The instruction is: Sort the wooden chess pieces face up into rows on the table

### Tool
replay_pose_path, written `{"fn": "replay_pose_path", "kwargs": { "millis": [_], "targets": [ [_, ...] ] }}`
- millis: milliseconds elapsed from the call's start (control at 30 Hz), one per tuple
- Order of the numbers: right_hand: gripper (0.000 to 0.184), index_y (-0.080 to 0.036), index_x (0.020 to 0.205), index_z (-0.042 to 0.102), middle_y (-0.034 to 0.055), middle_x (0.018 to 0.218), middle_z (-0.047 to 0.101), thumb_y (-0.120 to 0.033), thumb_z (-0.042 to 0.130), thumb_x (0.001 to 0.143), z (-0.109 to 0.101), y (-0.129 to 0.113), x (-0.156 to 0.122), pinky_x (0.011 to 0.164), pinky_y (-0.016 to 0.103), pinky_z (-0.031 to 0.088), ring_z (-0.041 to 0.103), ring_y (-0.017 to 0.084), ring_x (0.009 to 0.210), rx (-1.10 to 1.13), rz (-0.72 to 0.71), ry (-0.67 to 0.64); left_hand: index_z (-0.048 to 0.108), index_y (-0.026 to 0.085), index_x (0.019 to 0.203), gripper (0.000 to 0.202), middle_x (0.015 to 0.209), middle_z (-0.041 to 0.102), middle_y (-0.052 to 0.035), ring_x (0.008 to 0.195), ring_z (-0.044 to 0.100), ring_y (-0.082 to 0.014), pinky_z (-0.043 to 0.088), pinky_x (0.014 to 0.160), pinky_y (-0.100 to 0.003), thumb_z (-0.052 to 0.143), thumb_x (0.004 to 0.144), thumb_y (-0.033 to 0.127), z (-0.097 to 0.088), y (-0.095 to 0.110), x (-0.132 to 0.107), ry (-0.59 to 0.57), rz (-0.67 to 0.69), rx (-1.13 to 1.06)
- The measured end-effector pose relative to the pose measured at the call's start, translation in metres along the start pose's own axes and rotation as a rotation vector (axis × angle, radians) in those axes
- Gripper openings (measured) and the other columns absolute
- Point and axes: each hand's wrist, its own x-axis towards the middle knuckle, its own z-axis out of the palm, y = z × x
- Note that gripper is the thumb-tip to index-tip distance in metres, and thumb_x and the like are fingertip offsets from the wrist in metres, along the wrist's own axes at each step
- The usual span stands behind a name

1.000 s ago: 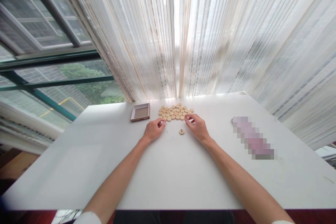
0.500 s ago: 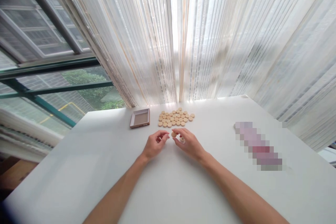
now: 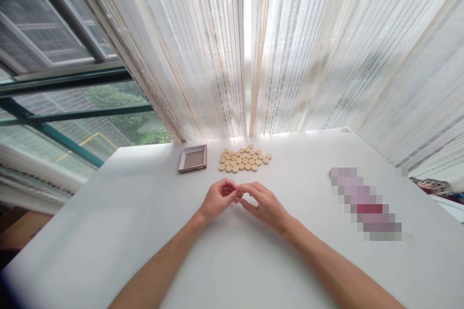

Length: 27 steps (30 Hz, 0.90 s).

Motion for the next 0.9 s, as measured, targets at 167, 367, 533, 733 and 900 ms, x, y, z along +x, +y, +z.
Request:
{"fn": "replay_pose_path", "kwargs": {
  "millis": [167,367,533,733,900],
  "targets": [
    [0.034,-0.026,0.125,0.058,0.0071,0.107,0.069,-0.018,0.06,0.092,-0.0005,0.0035,-0.0012,0.084,0.035,0.059,0.067,0.02,0.096,-0.019,0.017,0.02,0.061,0.013,0.089,0.032,0.081,0.072,-0.0079,0.065,0.066,-0.0132,0.056,0.064,-0.026,0.072,0.083,0.043,-0.0001,-0.0012,-0.0003,-0.005,0.02,-0.02],
    [0.032,-0.027,0.121,0.06,0.0048,0.099,0.07,-0.018,0.063,0.09,-0.0001,0.0041,-0.002,0.077,0.033,0.058,0.065,0.019,0.087,-0.03,0.062,0.057,0.063,0.013,0.095,0.032,0.087,0.072,-0.0087,0.063,0.065,-0.0117,0.054,0.063,-0.025,0.066,0.088,0.044,-0.003,-0.0028,0.0002,-0.031,0.036,0.018],
    [0.03,-0.027,0.121,0.06,0.0042,0.1,0.071,-0.021,0.061,0.092,-0.0031,0.0021,-0.0007,0.074,0.031,0.057,0.066,0.017,0.083,-0.045,0.082,0.082,0.061,0.014,0.103,0.031,0.09,0.07,-0.0078,0.065,0.066,-0.0124,0.055,0.063,-0.025,0.066,0.088,0.041,-0.0039,-0.0037,-0.0002,-0.063,0.054,0.033],
    [0.029,-0.028,0.123,0.059,0.0043,0.106,0.071,-0.023,0.058,0.094,-0.0027,0.0069,-0.0041,0.079,0.032,0.058,0.067,0.017,0.084,-0.046,0.132,0.051,0.059,0.016,0.111,0.034,0.097,0.071,-0.0095,0.069,0.068,-0.0141,0.056,0.062,-0.026,0.068,0.087,0.038,-0.0033,-0.0018,-0.0023,-0.086,0.065,0.087],
    [0.03,-0.027,0.124,0.059,0.0044,0.109,0.072,-0.022,0.057,0.095,-0.003,0.008,-0.005,0.082,0.031,0.059,0.07,0.019,0.095,-0.03,0.127,0.036,0.059,0.017,0.11,0.033,0.096,0.071,-0.0088,0.069,0.068,-0.0138,0.056,0.064,-0.027,0.068,0.087,0.038,-0.0032,0.0008,-0.0023,-0.085,0.052,0.105]
  ]
}}
